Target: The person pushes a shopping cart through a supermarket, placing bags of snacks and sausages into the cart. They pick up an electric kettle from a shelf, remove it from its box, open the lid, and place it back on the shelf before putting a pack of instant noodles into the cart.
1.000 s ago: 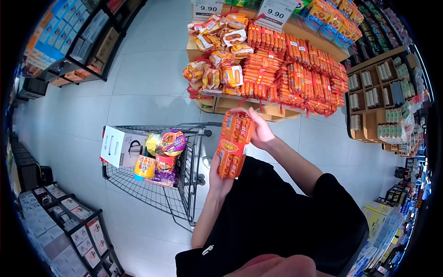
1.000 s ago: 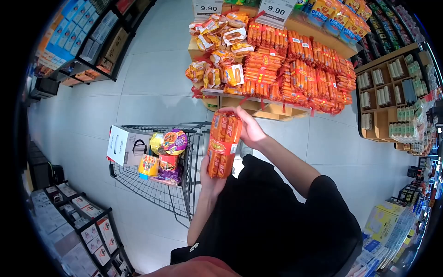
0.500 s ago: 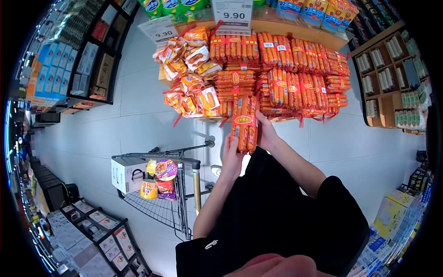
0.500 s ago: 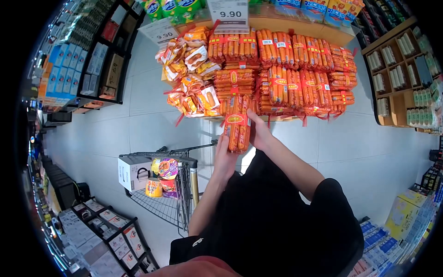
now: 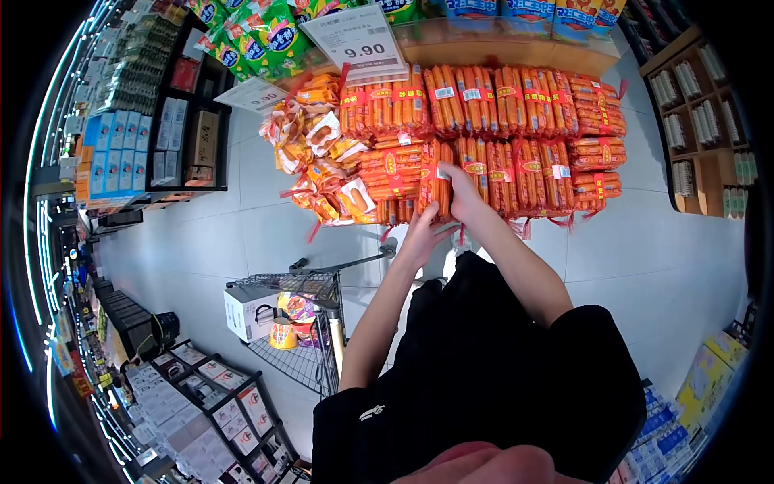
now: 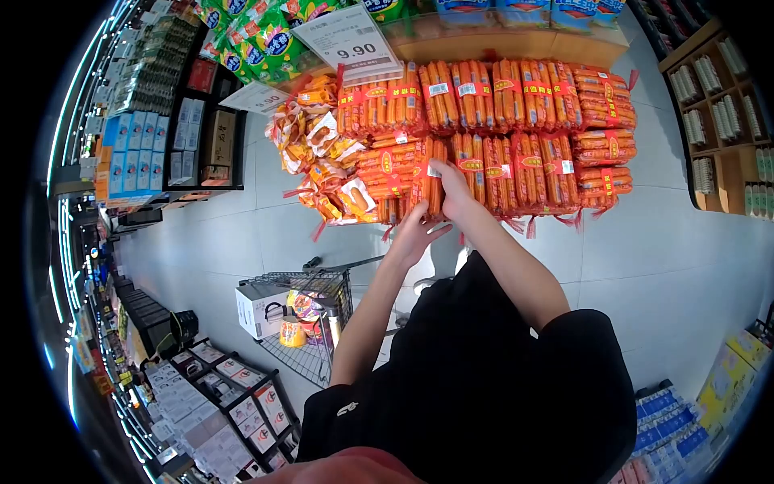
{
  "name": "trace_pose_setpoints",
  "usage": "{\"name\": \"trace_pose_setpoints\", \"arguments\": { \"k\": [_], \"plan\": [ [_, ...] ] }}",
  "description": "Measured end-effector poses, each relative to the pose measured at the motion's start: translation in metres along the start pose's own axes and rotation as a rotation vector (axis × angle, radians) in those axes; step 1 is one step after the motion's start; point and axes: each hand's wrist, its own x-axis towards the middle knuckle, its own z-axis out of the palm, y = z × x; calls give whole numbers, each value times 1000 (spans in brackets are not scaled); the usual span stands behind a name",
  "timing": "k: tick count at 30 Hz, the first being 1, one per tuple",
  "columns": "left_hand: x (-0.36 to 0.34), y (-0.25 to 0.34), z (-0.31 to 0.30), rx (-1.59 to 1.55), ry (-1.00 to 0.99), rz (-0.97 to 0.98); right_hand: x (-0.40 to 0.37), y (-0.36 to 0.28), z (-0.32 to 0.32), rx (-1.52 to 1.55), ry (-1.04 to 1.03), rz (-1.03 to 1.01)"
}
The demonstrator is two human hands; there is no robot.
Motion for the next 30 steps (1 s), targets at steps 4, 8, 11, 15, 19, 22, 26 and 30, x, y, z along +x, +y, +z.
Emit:
{"name": "trace_pose_setpoints", "arguments": {
  "k": [4,8,11,15,19,22,26,30],
  "plan": [
    [23,-5,3,-122,-38,27,-3,-1,-4,-128,-55,-72],
    [39,-10,-13,-121,-88,31,-35,-7,-10,-294,-58,-19],
    [49,-21,-27,-110,-65,79,-43,15,-38,-432,-154,-44],
    [63,-49,-29,86,33,101,-89,19,-37,-509,-120,-253],
    [59,-50,-15,309,186,220,-81,20,-66,-543,-155,-226],
    [56,-41,-14,407,180,187,-74,12,-58,-772,-295,-392],
    [51,-32,-16,491,117,109,-51,-8,-29,-1649,-204,-972],
    [54,-29,-14,520,170,98,-21,-2,-31,-1984,-146,-1209]
  ]
}}
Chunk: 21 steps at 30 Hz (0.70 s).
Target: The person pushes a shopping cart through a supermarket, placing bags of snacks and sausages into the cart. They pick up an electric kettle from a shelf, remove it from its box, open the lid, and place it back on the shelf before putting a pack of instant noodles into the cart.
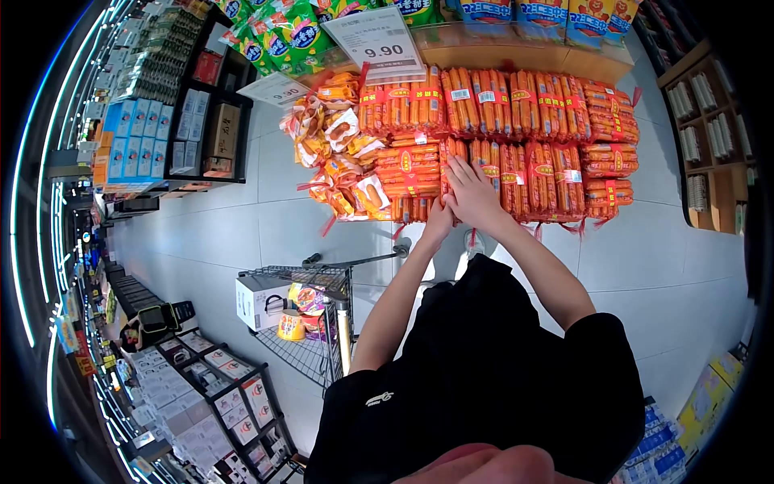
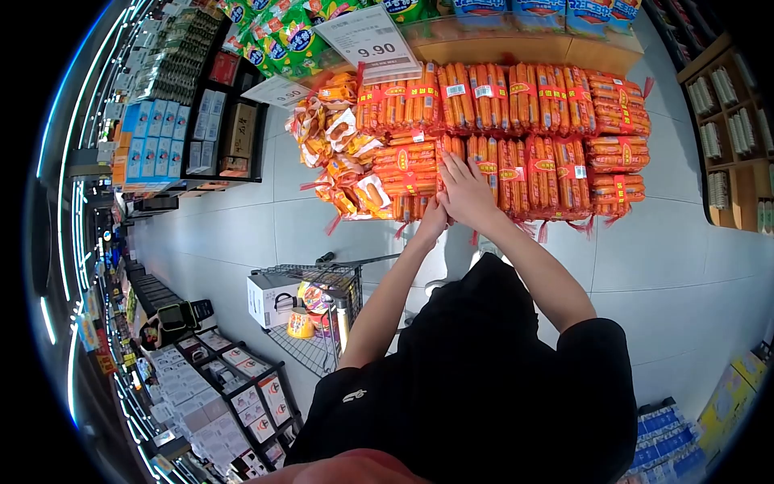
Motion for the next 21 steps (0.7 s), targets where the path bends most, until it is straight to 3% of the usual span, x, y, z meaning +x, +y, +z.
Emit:
{"name": "trace_pose_setpoints", "arguments": {
  "k": [11,17,20,21],
  "plan": [
    [20,-22,5,-87,96,130,-5,5,12,-180,-30,-43],
    [-2,-10,9,-265,134,46,-1,-2,-9,-53,8,-52],
    [-4,-31,9,-478,153,38,-17,-19,-38,719,-243,116],
    [2,-49,7,-615,135,47,-26,-13,-33,718,-247,139]
  ]
}}
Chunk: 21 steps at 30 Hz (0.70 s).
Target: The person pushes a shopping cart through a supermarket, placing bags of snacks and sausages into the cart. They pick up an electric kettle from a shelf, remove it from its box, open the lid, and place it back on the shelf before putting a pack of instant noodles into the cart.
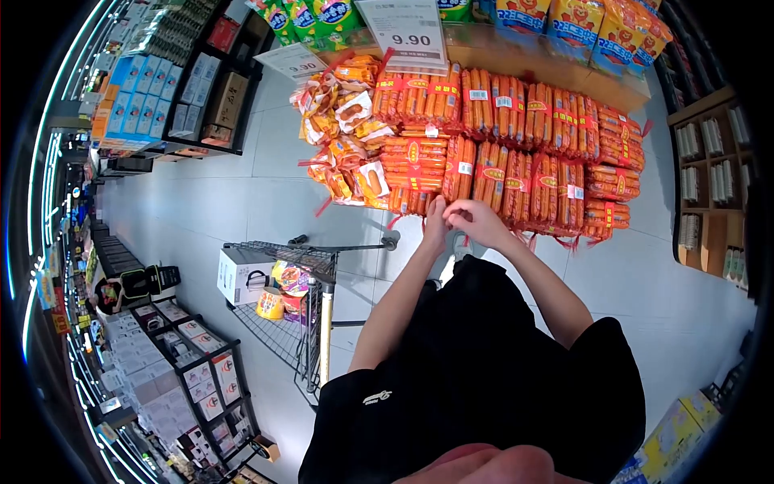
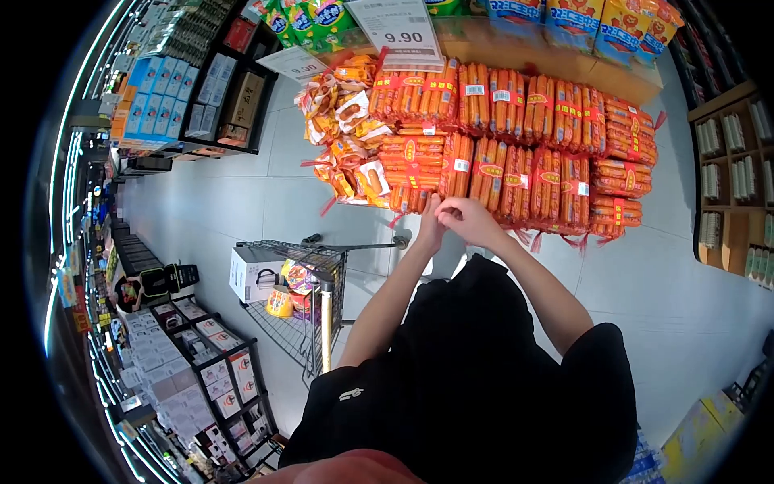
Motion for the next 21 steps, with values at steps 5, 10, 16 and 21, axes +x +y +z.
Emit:
{"name": "trace_pose_setpoints", "arguments": {
  "k": [5,10,16,21],
  "plan": [
    [-7,-9,-9,100,43,-123,-34,56,-7,314,-735,512],
    [-14,3,5,177,19,-64,-29,109,7,48,-869,546],
    [-9,9,11,274,53,-27,5,112,16,-83,-1010,467],
    [-22,15,-10,262,5,-81,17,103,2,-65,-999,398]
  ]
}}
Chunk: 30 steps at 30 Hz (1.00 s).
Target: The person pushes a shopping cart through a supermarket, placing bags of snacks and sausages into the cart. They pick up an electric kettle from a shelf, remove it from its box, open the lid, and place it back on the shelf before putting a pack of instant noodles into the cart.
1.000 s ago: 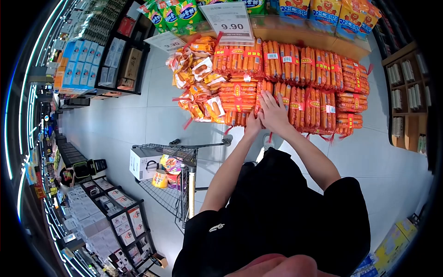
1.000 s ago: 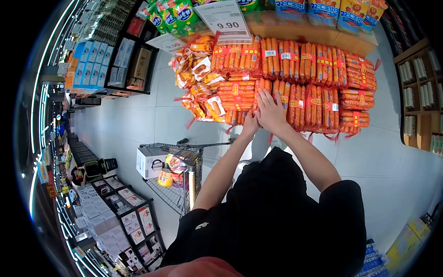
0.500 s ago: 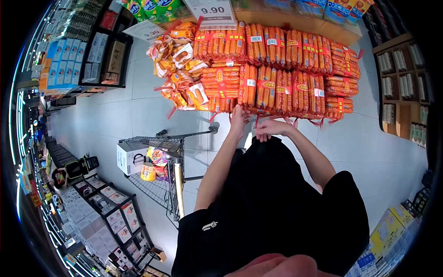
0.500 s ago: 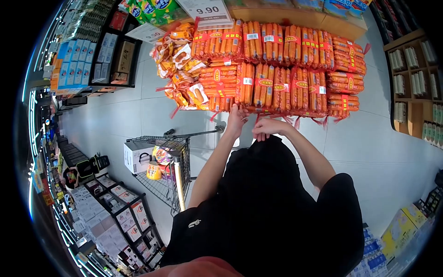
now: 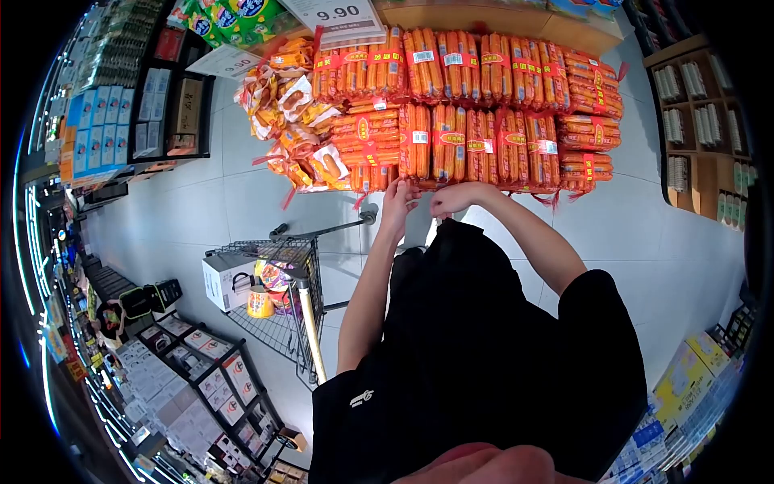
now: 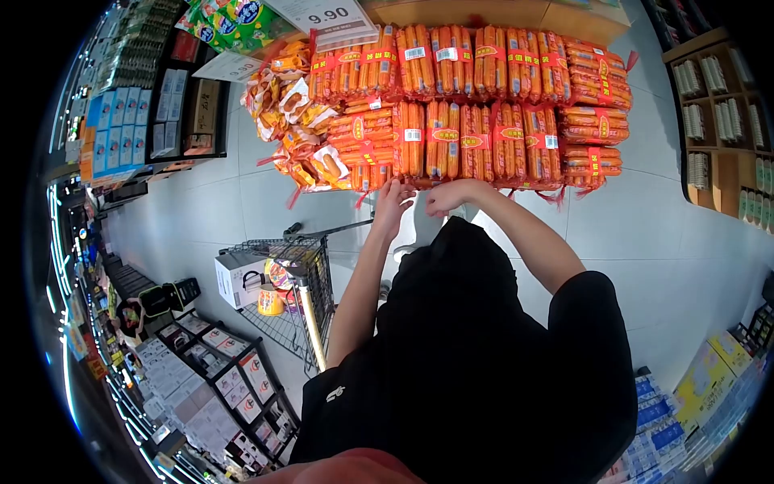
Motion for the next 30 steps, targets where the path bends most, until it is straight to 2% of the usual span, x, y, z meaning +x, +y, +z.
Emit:
{"name": "trace_pose_setpoints", "arguments": {
  "k": [5,9,12,21,26,27,30],
  "plan": [
    [-16,-16,-27,-134,28,-14,-21,-9,1,185,4,18],
    [-31,-22,-41,-156,47,-19,-23,5,7,260,40,-72],
    [-42,-22,-49,-152,64,12,-27,11,9,456,72,-61],
    [-97,-7,-98,-93,235,231,-50,13,9,410,68,-77],
    [-138,0,-133,-97,320,380,-68,-4,5,333,31,127],
    [-148,0,-140,-77,338,412,-65,7,4,332,5,82],
    [-191,2,-161,-94,439,545,-68,-1,6,287,8,164]
  ]
}}
